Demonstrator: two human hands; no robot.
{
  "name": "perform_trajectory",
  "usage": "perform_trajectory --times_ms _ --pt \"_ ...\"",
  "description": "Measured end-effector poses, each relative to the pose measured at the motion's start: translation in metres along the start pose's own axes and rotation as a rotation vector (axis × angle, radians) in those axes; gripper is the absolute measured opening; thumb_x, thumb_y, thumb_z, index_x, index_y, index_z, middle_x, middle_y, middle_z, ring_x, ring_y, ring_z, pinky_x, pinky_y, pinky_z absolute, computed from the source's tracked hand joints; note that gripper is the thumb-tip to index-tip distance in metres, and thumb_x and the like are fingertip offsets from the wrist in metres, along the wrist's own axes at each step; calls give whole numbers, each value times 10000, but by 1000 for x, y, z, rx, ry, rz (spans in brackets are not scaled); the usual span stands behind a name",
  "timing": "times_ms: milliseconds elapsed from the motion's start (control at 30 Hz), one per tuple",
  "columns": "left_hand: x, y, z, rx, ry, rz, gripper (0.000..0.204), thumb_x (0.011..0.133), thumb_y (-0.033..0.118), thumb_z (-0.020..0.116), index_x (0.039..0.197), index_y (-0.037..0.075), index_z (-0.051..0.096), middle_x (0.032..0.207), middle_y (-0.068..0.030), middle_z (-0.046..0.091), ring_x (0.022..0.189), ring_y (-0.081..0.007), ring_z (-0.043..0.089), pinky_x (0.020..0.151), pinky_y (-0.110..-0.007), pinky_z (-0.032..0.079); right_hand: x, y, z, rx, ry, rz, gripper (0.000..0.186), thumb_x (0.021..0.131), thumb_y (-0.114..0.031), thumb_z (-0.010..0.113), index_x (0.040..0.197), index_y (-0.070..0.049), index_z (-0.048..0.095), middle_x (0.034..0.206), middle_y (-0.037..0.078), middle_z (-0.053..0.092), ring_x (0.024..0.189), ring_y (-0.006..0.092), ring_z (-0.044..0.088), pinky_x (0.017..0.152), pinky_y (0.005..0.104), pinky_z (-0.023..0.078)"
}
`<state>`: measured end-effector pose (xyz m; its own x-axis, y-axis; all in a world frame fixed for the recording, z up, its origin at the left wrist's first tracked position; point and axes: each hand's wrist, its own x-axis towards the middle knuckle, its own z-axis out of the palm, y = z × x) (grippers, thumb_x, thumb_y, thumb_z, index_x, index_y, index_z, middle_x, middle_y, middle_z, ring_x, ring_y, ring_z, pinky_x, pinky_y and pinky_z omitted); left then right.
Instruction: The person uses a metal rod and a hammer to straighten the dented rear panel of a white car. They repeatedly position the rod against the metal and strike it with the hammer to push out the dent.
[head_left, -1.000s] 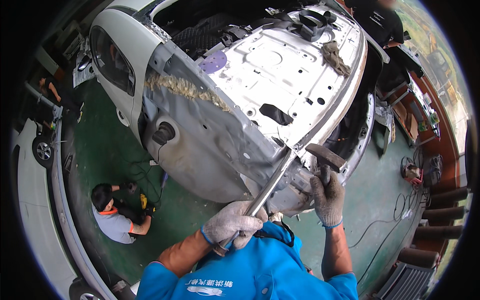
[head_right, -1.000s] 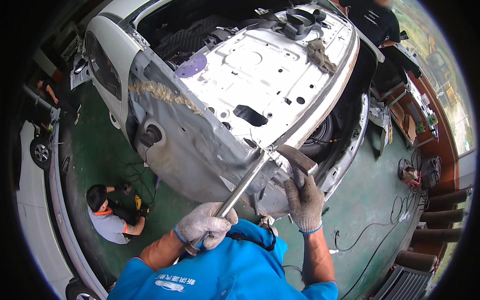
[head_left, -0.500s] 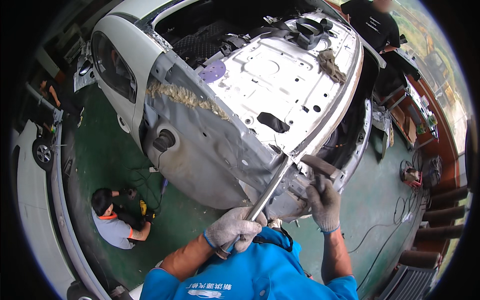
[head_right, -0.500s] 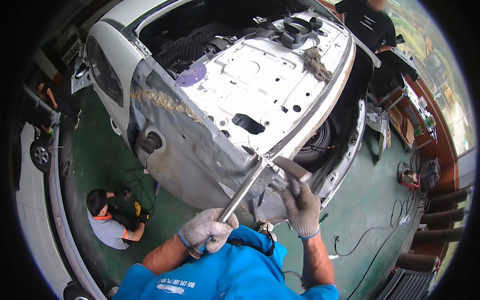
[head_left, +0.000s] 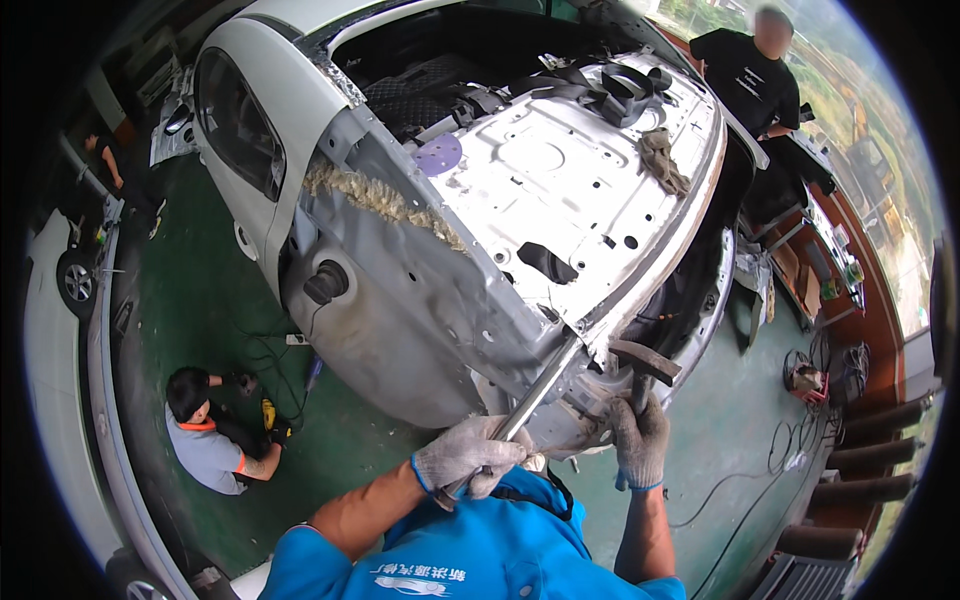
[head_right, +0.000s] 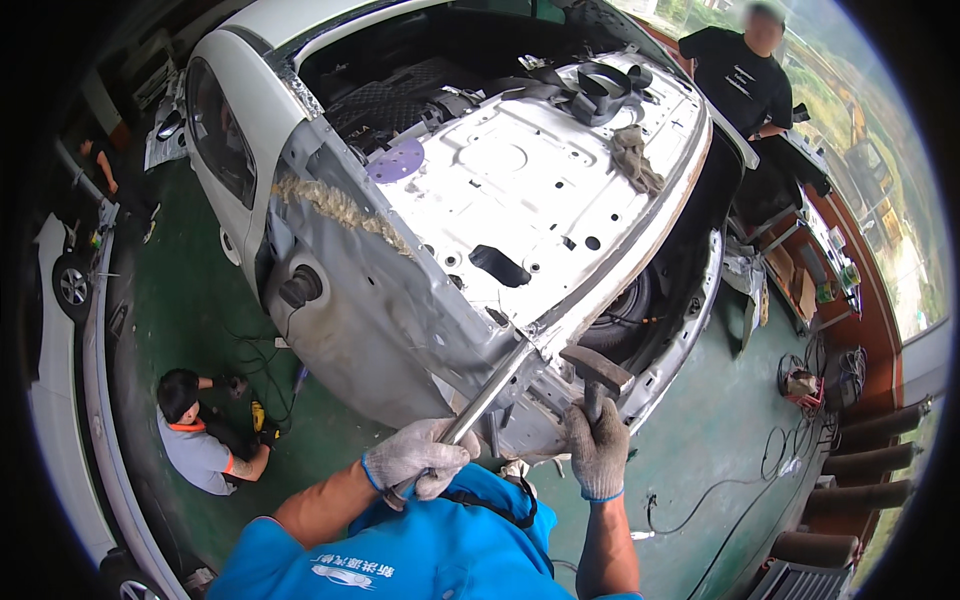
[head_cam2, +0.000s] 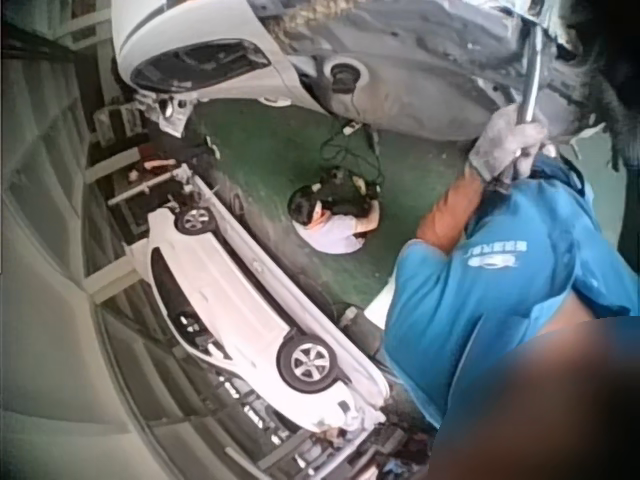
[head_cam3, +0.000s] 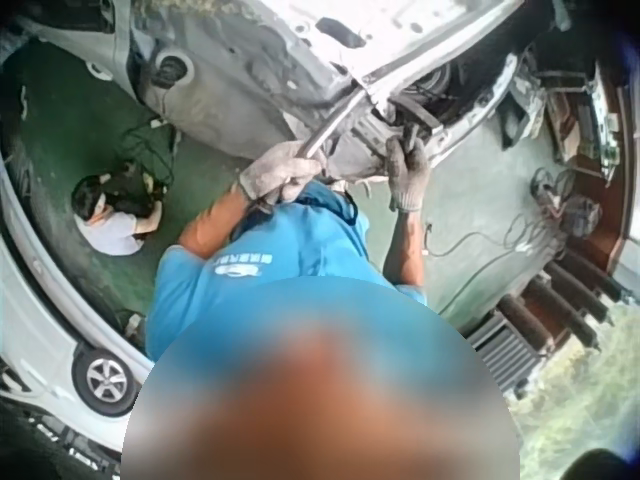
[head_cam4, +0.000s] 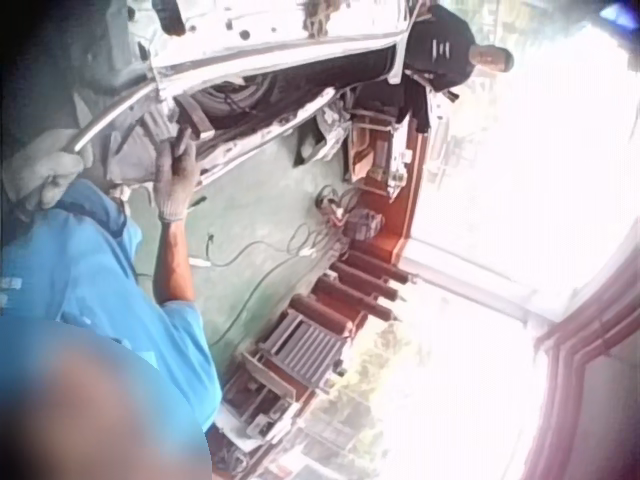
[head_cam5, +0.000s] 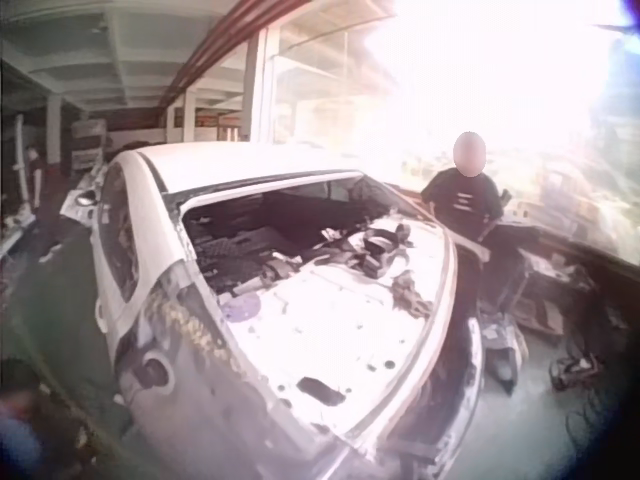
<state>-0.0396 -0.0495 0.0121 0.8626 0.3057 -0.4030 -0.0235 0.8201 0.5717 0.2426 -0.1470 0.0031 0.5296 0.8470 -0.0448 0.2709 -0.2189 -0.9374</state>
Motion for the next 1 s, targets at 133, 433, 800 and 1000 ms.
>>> perform_trajectory --times_ms 133,433,800,1000 --pt "-5 -14 -13 -215 -98 -5 172 1029 115 669 1171 29 625 665 -20 507 416 -139 530 371 -315 387 3 -6 1 -26 -23 -15 150 1031 -135 700 1079 6 682 799 62 711 708 119 644 665 310 539" --pt "2 -24 -20 -275 -163 17 205 1025 113 657 1195 9 609 641 -30 492 399 -148 521 361 -318 386 21 -33 14 -474 -72 -150 246 1000 -235 752 1132 -41 677 828 217 725 761 409 746 679 447 573" --pt "-9 -7 -15 -363 -169 -20 212 1022 109 649 1201 2 613 659 -28 500 395 -140 503 350 -308 361 32 -51 19 -535 -37 -181 256 973 -280 780 1047 -65 664 791 225 715 761 454 730 654 490 568" --pt "-6 -8 -28 -418 -227 24 231 1014 97 674 1202 -33 640 636 -23 499 387 -119 491 348 -302 366 32 -42 19 -612 -68 -285 253 982 -296 769 1061 -78 665 781 214 712 739 434 729 647 494 560"
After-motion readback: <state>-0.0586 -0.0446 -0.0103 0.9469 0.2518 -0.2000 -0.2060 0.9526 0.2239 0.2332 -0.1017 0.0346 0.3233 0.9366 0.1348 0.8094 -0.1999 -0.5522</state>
